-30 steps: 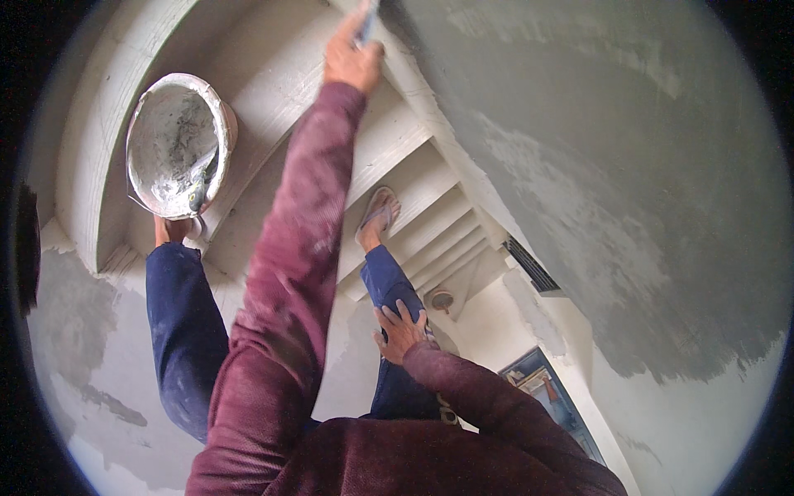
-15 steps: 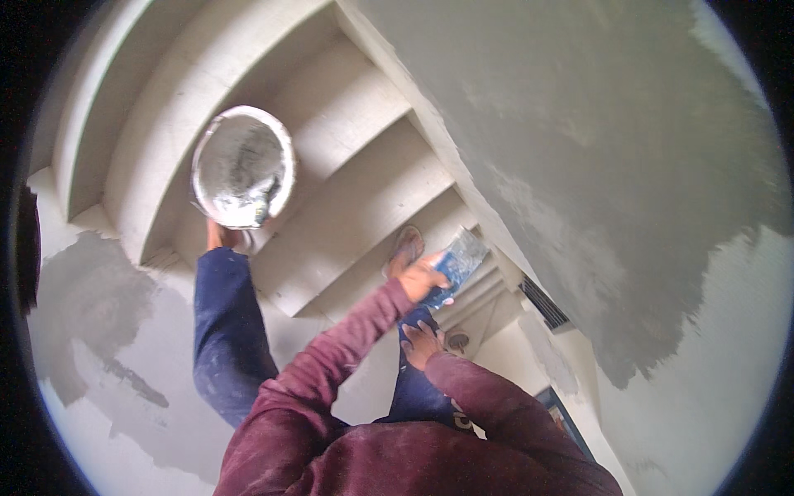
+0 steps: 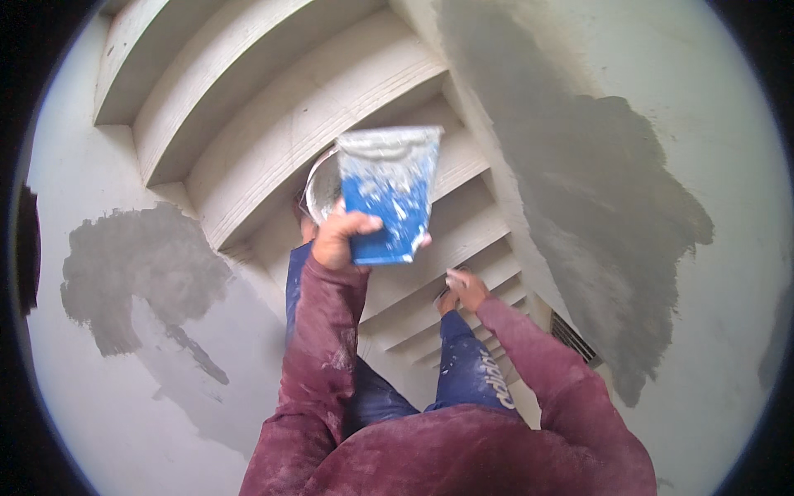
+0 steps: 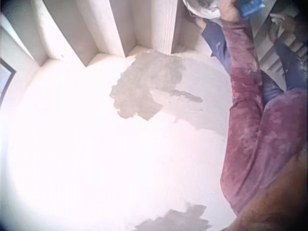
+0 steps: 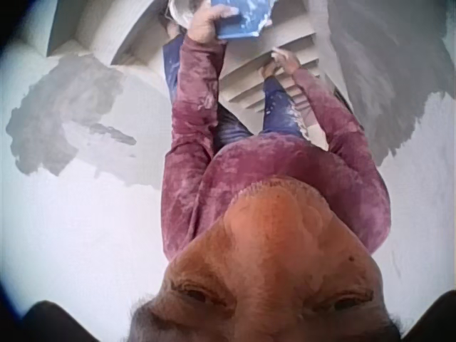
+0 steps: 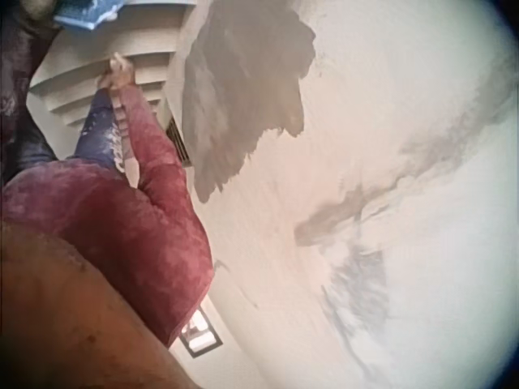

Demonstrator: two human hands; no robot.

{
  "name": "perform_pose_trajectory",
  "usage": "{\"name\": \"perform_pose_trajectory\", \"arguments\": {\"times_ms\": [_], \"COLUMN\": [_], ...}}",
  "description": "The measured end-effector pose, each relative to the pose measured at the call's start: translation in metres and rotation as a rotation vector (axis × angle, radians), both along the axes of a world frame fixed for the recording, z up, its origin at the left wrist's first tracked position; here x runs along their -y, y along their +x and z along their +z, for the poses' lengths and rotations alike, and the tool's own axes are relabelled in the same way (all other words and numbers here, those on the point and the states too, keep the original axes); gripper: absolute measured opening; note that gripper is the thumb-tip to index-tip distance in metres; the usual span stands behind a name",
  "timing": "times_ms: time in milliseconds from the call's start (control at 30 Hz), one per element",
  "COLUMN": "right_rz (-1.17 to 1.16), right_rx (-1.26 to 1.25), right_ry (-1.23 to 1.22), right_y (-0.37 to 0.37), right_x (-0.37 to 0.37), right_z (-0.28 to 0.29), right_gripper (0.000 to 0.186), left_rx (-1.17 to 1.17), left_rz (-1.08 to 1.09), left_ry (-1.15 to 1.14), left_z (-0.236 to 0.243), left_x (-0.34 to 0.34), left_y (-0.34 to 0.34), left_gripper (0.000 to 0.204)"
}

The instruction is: The person applies plaster to a wall using a trowel and a smaller scraper. They repeatedly scoop plaster from a bucket and spread it onto the wall surface, smoothing it with the trowel.

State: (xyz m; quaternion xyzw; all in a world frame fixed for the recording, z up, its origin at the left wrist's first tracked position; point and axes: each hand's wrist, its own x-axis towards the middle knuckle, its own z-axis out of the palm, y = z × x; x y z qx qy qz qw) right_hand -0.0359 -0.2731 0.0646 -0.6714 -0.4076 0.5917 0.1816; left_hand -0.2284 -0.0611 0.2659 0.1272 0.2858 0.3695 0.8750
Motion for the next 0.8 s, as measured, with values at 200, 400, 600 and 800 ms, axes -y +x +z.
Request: {"name": "perform_pose_trajectory", "arguments": {"times_ms": [200,400,600,800], "right_rz": [-0.112,-0.138,-0.453,0.144], "right_rx": [0.177,0.033,-0.629,0.367], "right_ry": [0.226,0.223,0.064,0.245], "right_y": [-0.069,-0.120,-0.114,-0.086], "right_x": [-0.120,-0.133,-0.180,-0.166], "right_z": [0.012,-0.005,0.082,-0.011], "right_gripper": [0.030,0.033,0.041,0.047], "left_rx": [-0.102,-0.163,-0.253,-0.204], "left_rz": [0.420,0.297,0.185,0.294], "left_ry": [0.168,0.116,0.145,0.108], "left_z": [-0.004,-0.015,-0.034,-0.005], "left_x": [-0.066,-0.092,-0.101,-0.111], "left_y": [-0.068,-0.065,-0.065,-0.046], "left_gripper": [0.043,0.034,0.029,0.028]}}
